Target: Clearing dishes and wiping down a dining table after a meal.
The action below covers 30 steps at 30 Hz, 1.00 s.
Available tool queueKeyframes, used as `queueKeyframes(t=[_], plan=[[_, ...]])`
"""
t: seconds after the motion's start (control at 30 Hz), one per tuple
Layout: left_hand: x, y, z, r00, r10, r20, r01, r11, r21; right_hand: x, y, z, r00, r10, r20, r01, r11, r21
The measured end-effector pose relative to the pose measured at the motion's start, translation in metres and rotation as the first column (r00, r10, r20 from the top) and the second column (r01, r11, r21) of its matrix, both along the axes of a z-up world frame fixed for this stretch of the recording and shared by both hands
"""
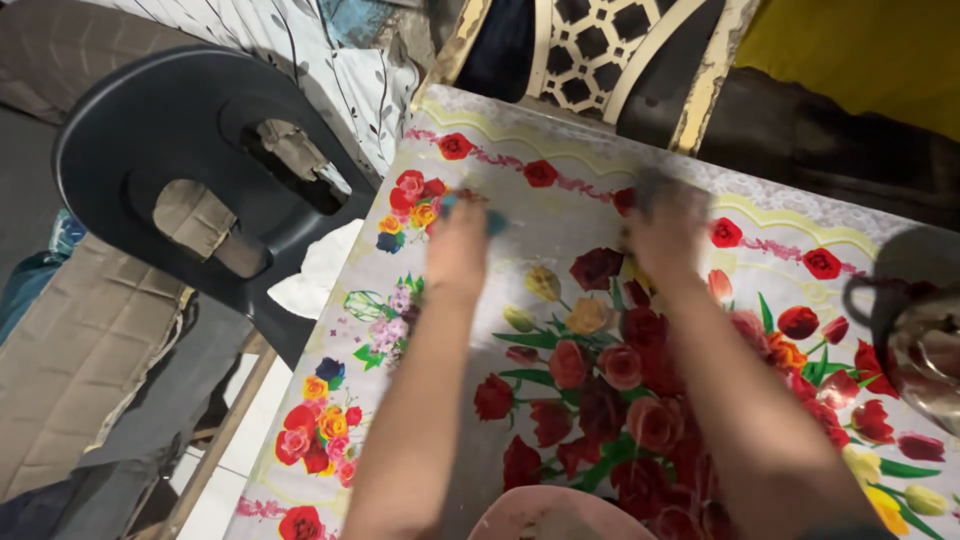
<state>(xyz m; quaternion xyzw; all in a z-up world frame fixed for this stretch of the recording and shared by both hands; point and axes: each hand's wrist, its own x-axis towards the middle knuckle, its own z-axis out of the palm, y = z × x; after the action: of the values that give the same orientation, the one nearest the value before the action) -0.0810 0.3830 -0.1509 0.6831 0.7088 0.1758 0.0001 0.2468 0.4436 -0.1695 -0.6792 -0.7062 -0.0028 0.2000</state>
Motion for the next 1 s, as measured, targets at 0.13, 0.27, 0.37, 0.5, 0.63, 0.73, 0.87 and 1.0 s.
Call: queueKeyframes(t=[0.13, 0.27, 0.37, 0.5, 0.63, 0.73, 0.87, 1.0], plan=[[-0.05, -0.035, 0.054, 0.989, 0.016, 0.149, -0.043, 0.982, 0.184, -0.114, -0.031, 0.049, 0.95, 0.242, 0.197, -0.233, 0.97, -0.072], [-0.059, -0.037, 0.072, 0.949, 0.06, 0.308, -0.133, 0.966, 0.221, -0.189, -0.077, 0.001, 0.667, 0.722, 0.184, -0.739, 0.672, 0.04], [-0.04, -0.023, 0.06, 0.967, 0.004, 0.255, -0.063, 0.972, 0.226, -0.195, -0.137, 0.006, 0.498, 0.867, 0.016, -0.867, 0.497, 0.046], [0.007, -0.013, 0.036, 0.934, -0.072, 0.35, -0.003, 0.978, 0.209, -0.152, -0.186, 0.038, 0.387, 0.918, -0.091, -0.92, 0.378, -0.103], [0.031, -0.003, -0.004, 0.947, -0.104, 0.304, 0.071, 0.991, 0.117, -0.084, -0.204, 0.04, 0.454, 0.887, -0.087, -0.884, 0.436, -0.171], [0.045, -0.029, 0.02, 0.833, -0.277, 0.479, 0.165, 0.95, 0.264, -0.043, -0.212, 0.037, 0.648, 0.761, 0.02, -0.747, 0.641, -0.179], [0.058, -0.088, 0.072, 0.82, -0.277, 0.5, 0.235, 0.961, 0.147, -0.032, -0.221, 0.038, 0.845, 0.519, 0.129, -0.499, 0.852, -0.162], [0.057, -0.168, 0.108, 0.762, -0.297, 0.576, 0.241, 0.955, 0.174, -0.03, -0.222, 0.05, 0.861, 0.465, 0.205, -0.408, 0.873, -0.268]])
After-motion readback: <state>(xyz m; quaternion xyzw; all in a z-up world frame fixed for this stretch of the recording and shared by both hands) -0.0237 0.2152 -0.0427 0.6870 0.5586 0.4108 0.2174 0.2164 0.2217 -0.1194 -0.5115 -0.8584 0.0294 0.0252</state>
